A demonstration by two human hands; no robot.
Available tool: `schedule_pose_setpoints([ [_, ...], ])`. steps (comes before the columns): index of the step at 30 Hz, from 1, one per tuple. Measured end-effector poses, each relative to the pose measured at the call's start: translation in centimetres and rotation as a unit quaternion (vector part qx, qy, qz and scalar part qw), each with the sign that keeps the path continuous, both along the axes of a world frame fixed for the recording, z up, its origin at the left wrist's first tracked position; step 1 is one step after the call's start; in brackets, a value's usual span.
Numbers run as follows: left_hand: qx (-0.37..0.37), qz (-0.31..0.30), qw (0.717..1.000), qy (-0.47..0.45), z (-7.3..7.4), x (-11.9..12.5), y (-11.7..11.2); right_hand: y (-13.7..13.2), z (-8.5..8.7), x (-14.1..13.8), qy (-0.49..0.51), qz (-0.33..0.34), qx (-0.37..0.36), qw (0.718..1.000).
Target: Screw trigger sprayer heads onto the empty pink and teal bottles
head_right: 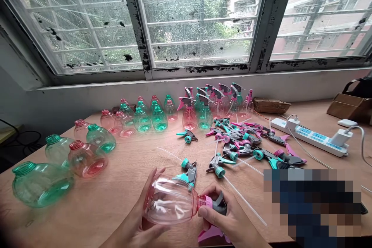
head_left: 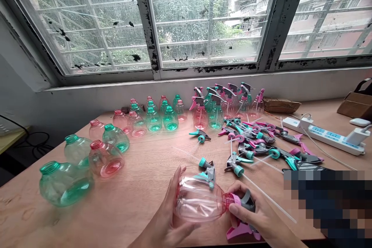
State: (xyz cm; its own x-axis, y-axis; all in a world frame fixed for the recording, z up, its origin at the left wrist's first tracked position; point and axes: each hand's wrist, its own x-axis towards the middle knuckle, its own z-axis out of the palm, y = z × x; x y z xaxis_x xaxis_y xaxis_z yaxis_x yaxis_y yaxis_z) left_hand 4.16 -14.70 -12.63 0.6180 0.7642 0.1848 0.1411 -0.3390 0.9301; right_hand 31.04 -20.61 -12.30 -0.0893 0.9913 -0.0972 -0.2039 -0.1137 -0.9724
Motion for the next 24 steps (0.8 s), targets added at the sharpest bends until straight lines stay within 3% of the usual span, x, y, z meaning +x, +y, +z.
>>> schedule_pose_setpoints([
  [4, 0.003, 0.003, 1.000, 0.015, -0.2, -0.1, 0.1, 0.0, -0.1, 0.0, -0.013, -0.011, 0.001, 1.000],
  [9, -0.011, -0.011, 0.999, -0.042, -1.0, -0.4, 0.2, 0.1, -0.3, 0.1, -0.020, -0.007, 0.003, 1.000],
  [16, -0.002, 0.003, 1.000, -0.001, -0.3, 0.0, 0.1, 0.2, -0.4, 0.3, -0.012, -0.014, 0.020, 1.000],
  [24, -0.027, 0.007, 0.999, -0.045, -0.3, -0.2, 0.0, 0.2, -0.5, 0.3, -0.014, -0.003, 0.013, 1.000],
])
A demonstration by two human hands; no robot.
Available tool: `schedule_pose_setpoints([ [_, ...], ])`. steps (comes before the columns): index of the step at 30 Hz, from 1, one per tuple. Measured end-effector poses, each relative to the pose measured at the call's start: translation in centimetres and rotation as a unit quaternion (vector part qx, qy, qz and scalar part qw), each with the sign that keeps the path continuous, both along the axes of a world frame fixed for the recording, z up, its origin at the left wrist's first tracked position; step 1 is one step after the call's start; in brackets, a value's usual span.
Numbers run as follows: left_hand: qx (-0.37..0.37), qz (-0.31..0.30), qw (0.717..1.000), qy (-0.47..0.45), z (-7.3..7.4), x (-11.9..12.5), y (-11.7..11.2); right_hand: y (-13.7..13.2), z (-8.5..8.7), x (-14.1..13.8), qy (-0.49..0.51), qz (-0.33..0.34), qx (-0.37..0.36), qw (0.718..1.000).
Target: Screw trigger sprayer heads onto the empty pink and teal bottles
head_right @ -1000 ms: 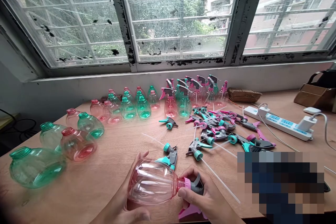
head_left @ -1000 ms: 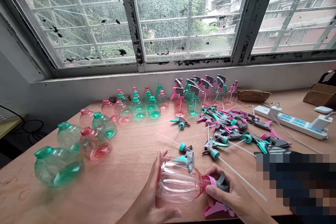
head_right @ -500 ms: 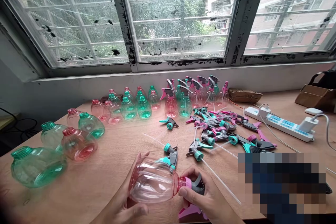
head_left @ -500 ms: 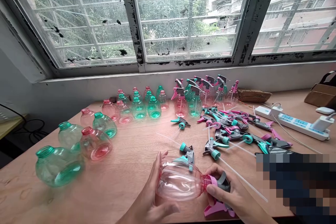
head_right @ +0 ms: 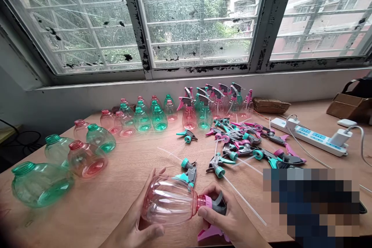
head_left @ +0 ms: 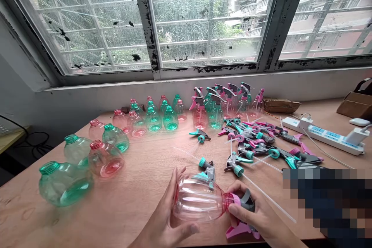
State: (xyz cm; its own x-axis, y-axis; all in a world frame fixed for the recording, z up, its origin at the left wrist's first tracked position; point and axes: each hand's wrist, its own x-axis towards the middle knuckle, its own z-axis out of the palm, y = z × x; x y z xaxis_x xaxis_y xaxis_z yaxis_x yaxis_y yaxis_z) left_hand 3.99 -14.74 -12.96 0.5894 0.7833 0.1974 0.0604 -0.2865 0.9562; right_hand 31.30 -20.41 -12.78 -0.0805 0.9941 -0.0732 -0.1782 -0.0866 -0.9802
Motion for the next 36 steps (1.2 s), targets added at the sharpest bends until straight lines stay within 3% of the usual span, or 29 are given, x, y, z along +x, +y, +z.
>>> schedule_pose_setpoints([
  [7, 0.039, 0.000, 0.997, 0.063, 0.6, 0.1, 0.0, 0.1, -0.3, 0.1, 0.010, -0.016, 0.007, 1.000],
  [15, -0.022, -0.002, 1.000, 0.005, 0.1, 0.0, 0.0, 0.0, -0.1, 0.0, 0.015, 0.002, -0.004, 1.000],
  [21, 0.023, -0.010, 0.999, 0.037, 0.6, 0.3, -0.1, 0.1, -0.5, 0.2, 0.016, -0.008, 0.006, 1.000],
  [29, 0.006, -0.011, 1.000, 0.000, -0.5, -0.1, 0.3, 0.1, -0.2, -0.1, 0.027, -0.002, -0.006, 1.000],
  [36, 0.019, -0.012, 0.999, 0.040, 0.3, 0.3, 0.1, 0.1, -0.5, 0.0, 0.030, -0.005, 0.001, 1.000],
])
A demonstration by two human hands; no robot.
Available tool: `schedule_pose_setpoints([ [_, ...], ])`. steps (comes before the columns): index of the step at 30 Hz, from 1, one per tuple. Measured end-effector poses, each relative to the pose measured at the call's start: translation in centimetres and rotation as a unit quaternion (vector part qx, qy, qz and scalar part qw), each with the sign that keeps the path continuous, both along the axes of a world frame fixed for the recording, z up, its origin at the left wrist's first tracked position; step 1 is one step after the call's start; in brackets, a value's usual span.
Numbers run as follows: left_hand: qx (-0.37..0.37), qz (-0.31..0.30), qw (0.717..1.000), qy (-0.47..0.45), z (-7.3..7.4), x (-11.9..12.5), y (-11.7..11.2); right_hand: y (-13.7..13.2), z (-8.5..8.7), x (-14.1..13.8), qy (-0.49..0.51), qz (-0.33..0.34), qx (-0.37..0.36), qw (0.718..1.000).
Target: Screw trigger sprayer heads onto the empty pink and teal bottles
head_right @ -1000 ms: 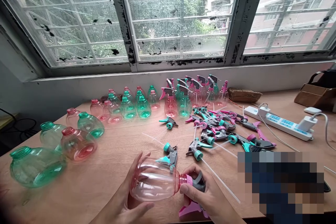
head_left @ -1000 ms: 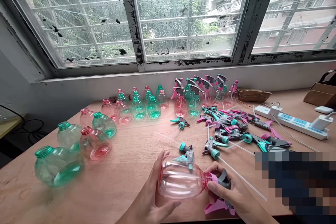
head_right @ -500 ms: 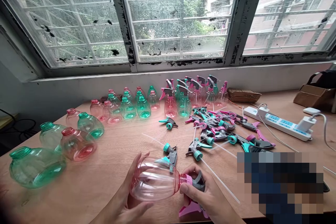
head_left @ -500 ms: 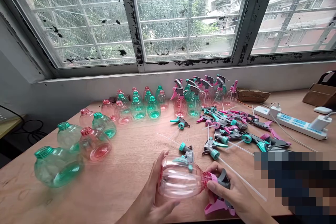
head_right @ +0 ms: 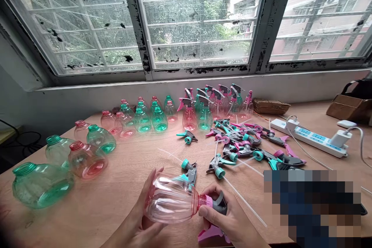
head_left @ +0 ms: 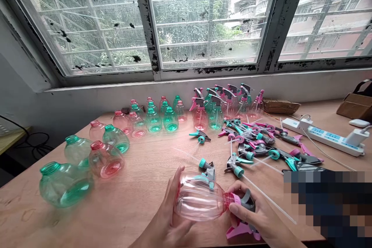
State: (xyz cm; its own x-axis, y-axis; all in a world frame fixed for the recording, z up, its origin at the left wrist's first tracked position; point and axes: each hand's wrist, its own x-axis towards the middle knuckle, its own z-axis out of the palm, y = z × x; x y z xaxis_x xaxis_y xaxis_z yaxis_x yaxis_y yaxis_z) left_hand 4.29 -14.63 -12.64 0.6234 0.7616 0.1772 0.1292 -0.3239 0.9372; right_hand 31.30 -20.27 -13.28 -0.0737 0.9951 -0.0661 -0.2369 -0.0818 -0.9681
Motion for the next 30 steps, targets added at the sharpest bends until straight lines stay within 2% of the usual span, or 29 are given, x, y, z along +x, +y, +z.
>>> schedule_pose_setpoints([
  [4, 0.010, 0.002, 1.000, -0.010, -0.1, -0.1, 0.1, -0.1, 0.0, 0.0, -0.006, -0.002, -0.004, 1.000],
  [7, -0.016, -0.016, 0.999, -0.048, 0.3, -0.1, 0.1, -0.2, 0.2, 0.0, -0.014, 0.002, -0.002, 1.000],
  [9, -0.026, -0.020, 0.999, -0.040, 0.7, 0.0, 0.0, -0.2, 0.4, 0.0, -0.017, -0.001, -0.004, 1.000],
  [12, -0.020, -0.009, 1.000, -0.007, 1.0, 0.1, -0.2, -0.2, 0.5, 0.2, -0.034, -0.006, -0.003, 0.999],
  [16, -0.022, 0.003, 1.000, -0.019, 1.0, 0.2, -0.6, -0.2, 0.5, 0.3, -0.058, -0.009, 0.001, 0.998],
  [21, -0.065, 0.016, 0.997, -0.033, 1.1, 0.2, -0.8, -0.3, 0.6, 0.2, -0.053, -0.012, -0.003, 0.999],
  [25, -0.028, -0.007, 0.999, -0.013, 1.0, 0.1, -0.6, -0.2, 0.4, 0.2, -0.057, -0.011, 0.001, 0.998],
  [30, -0.011, 0.018, 1.000, 0.020, 1.2, 0.2, -0.8, -0.3, 0.4, 0.0, -0.039, -0.014, 0.006, 0.999],
])
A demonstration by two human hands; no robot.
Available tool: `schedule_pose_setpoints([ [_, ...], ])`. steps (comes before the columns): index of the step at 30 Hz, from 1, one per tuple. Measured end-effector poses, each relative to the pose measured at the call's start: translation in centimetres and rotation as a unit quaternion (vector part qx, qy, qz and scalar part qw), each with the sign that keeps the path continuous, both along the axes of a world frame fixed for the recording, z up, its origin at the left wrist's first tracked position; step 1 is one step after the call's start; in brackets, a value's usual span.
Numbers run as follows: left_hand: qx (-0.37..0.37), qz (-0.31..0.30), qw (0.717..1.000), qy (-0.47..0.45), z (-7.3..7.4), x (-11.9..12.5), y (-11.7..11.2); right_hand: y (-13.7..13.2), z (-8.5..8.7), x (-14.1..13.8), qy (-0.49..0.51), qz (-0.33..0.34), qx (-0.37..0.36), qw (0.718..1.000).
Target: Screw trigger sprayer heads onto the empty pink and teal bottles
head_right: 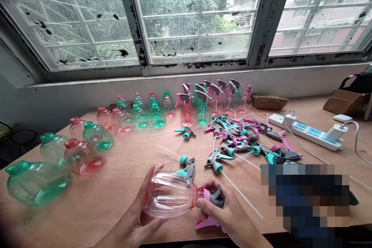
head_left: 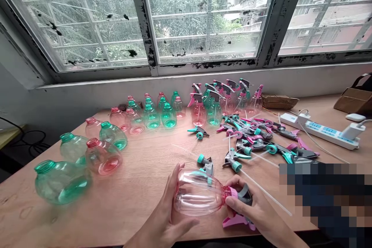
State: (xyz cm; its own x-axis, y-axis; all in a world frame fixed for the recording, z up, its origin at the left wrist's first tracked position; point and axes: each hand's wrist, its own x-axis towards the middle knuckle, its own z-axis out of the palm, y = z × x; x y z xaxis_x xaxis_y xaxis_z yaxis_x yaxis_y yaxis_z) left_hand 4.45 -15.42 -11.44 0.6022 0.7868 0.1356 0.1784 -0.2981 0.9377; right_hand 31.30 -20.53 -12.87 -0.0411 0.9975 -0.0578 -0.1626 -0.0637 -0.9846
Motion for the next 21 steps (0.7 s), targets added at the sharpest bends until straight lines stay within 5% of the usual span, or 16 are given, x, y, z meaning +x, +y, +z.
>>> schedule_pose_setpoints([
  [21, -0.027, -0.008, 0.999, -0.034, 0.47, -0.07, -0.25, -0.10, 0.43, -0.11, 0.033, 0.030, -0.010, 0.999],
])
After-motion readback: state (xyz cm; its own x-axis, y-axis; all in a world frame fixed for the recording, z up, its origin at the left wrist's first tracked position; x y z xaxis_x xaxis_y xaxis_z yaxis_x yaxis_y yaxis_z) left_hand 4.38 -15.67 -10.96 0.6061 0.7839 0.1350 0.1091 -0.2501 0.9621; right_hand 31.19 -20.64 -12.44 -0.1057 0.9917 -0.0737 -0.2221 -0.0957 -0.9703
